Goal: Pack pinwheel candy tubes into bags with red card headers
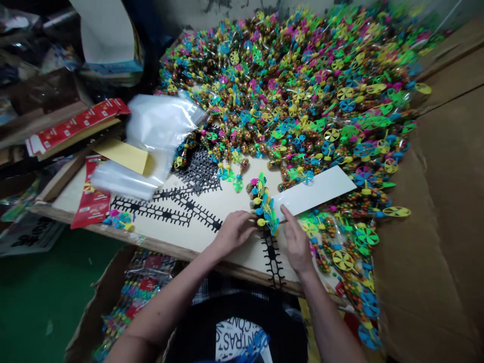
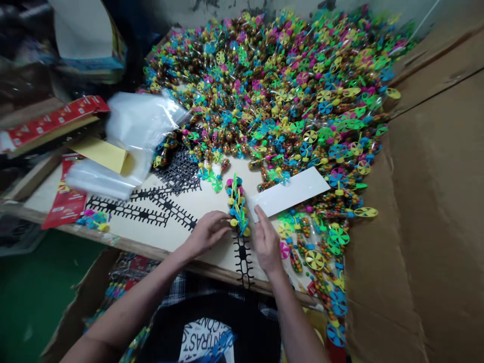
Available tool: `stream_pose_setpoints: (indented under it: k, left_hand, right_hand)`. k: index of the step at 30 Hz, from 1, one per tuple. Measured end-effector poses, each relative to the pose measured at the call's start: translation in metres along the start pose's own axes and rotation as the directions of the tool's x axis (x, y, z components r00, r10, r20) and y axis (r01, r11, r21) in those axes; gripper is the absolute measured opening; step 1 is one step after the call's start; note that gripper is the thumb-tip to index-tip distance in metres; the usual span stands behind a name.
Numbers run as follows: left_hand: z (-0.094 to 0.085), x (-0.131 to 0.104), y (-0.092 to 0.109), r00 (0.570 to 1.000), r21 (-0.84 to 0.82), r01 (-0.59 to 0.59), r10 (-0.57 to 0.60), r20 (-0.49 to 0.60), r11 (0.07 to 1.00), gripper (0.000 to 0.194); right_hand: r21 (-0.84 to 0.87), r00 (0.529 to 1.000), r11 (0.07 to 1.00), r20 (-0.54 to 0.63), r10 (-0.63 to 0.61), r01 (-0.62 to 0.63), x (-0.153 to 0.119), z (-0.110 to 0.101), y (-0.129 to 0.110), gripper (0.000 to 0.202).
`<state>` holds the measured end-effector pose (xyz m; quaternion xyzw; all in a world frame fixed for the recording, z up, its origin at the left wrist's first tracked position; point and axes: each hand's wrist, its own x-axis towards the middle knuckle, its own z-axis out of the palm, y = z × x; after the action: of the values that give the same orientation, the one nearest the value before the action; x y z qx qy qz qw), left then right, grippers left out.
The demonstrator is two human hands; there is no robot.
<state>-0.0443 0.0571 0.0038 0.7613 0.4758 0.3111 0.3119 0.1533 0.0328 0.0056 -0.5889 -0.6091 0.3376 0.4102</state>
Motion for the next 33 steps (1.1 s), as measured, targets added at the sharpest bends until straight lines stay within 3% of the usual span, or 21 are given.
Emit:
stream_pose_setpoints:
  k: [2, 5, 7, 9, 11, 13, 15, 18, 21, 23, 25, 27, 30, 33]
  left_hand:
    - [-0.018, 0.015, -0.014, 1.0, 0.058, 0.0, 0.0, 0.005, 0.998, 0.02]
    - [-0.039, 0.054, -0.043, 0.999, 0.346, -0.016, 0.029, -0.033, 0.938, 0.03]
    - [-0.046, 0.083, -0.061, 0.997, 0.514, -0.081, 0.079, 0.025, 0.854, 0.036]
    - [-0.047, 0.108, -0.074, 0.984, 0.597, -0.176, 0.136, 0.112, 0.783, 0.036]
    - [-0.045, 0.125, -0.082, 0.966, 0.613, -0.256, 0.186, 0.177, 0.747, 0.03]
    - [-0.042, 0.135, -0.087, 0.954, 0.583, -0.297, 0.219, 0.203, 0.756, 0.026]
    - [-0.04, 0.14, -0.09, 0.958, 0.51, -0.287, 0.231, 0.172, 0.81, 0.024]
    - [-0.042, 0.137, -0.088, 0.982, 0.315, -0.178, 0.187, 0.002, 0.932, 0.018]
    - [-0.049, 0.118, -0.075, 0.969, -0.001, -0.009, 0.008, -0.247, 1.0, 0.011]
    - [-0.051, 0.096, -0.06, 0.934, -0.291, 0.083, -0.176, -0.312, 0.953, 0.011]
    - [-0.049, 0.07, -0.041, 0.914, -0.545, 0.153, -0.328, -0.24, 0.824, 0.018]
    - [-0.043, 0.044, -0.023, 0.898, -0.698, 0.22, -0.421, -0.129, 0.682, 0.024]
    - [-0.03, 0.014, -0.001, 0.847, -0.808, 0.304, -0.532, -0.014, 0.505, 0.028]
    - [-0.018, -0.004, 0.011, 0.805, -0.854, 0.335, -0.593, 0.039, 0.399, 0.03]
  right_hand:
    - [-0.053, 0.994, 0.999, -0.113, -0.003, -0.003, 0.025, -0.014, 0.003, 0.042]
    - [-0.239, 0.975, 0.969, -0.194, -0.105, 0.057, 0.075, -0.036, -0.001, 0.033]
    - [-0.417, 0.969, 0.904, -0.17, -0.176, 0.091, 0.109, -0.047, -0.006, 0.03]
    - [-0.579, 0.984, 0.806, -0.033, -0.175, 0.124, 0.136, -0.053, -0.012, 0.031]
    - [-0.7, 0.982, 0.69, 0.171, -0.083, 0.181, 0.156, -0.05, -0.016, 0.032]
    - [-0.784, 0.952, 0.583, 0.301, 0.056, 0.213, 0.167, -0.04, -0.017, 0.028]
    - [-0.849, 0.941, 0.495, 0.3, 0.159, 0.187, 0.174, -0.024, -0.017, 0.027]
    - [-0.888, 0.954, 0.449, 0.211, 0.211, 0.097, 0.18, -0.003, -0.018, 0.032]
    - [-0.817, 0.968, 0.576, 0.138, 0.209, -0.008, 0.182, 0.002, -0.018, 0.024]
    - [-0.691, 0.98, 0.719, 0.079, 0.181, -0.077, 0.175, -0.003, -0.019, 0.02]
    - [-0.461, 0.982, 0.879, 0.071, 0.173, -0.121, 0.16, -0.011, -0.02, 0.016]
    - [-0.127, 0.972, 0.976, 0.133, 0.194, -0.178, 0.136, -0.019, -0.019, 0.017]
    - [0.25, 0.963, 0.934, 0.15, 0.224, -0.256, 0.09, -0.028, -0.015, 0.027]
    - [0.301, 0.971, 0.924, 0.019, 0.24, -0.235, 0.043, -0.032, -0.008, 0.035]
